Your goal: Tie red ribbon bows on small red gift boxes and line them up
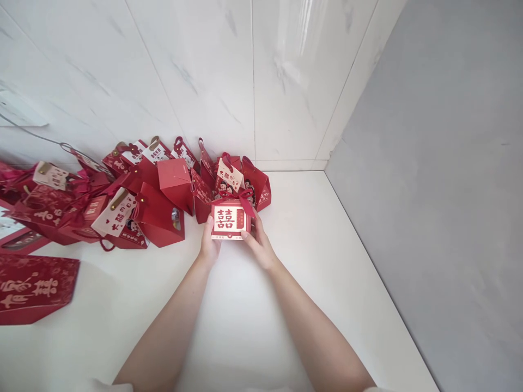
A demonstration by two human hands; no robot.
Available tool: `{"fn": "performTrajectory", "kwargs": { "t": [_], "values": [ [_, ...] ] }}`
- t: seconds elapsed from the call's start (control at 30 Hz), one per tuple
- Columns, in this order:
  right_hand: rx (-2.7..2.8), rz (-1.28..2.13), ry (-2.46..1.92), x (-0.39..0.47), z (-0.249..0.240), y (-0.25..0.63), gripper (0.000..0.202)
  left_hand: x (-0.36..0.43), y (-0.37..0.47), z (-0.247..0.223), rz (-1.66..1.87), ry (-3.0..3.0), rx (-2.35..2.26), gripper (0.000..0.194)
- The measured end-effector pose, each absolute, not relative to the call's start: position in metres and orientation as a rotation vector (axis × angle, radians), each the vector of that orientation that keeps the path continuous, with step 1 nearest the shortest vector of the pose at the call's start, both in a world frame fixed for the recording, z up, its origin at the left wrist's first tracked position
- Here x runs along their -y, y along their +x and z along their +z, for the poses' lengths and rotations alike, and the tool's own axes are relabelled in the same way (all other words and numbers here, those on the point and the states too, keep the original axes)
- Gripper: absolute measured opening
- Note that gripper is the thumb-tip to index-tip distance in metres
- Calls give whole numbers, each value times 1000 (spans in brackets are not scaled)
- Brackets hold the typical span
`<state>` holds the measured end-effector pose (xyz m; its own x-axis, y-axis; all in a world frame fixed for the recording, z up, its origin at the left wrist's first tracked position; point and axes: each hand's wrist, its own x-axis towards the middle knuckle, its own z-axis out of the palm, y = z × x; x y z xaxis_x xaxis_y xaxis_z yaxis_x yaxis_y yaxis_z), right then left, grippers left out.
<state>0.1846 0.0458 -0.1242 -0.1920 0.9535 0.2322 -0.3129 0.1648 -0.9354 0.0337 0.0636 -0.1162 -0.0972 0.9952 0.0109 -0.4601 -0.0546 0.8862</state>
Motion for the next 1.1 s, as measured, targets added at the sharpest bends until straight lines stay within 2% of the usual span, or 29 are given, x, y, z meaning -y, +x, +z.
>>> {"fn": "performTrajectory", "kwargs": {
  "t": [0.37, 0.53, 0.73, 0.87, 1.0, 1.1],
  "values": [
    [1147, 1401, -722, -45, -126, 183, 71, -65, 29, -124, 1447, 837, -867, 58],
    [1104, 1377, -796, -42, -128, 183, 81, -64, 27, -117, 1429, 768, -832, 57],
    [1196, 1373, -721, -40, -117, 185, 59, -58, 26, -102, 1375, 592, -628, 60],
    [1210, 1451, -699, -36, -118, 185, 59, -61, 27, -102, 1217, 634, -711, 57],
    [1168, 1356, -830, -32, -128, 179, 68, -65, 26, -105, 1391, 784, -905, 45],
    [1131, 1240, -868, -33, -130, 174, 68, -63, 27, -108, 1434, 863, -835, 54]
  ]
}}
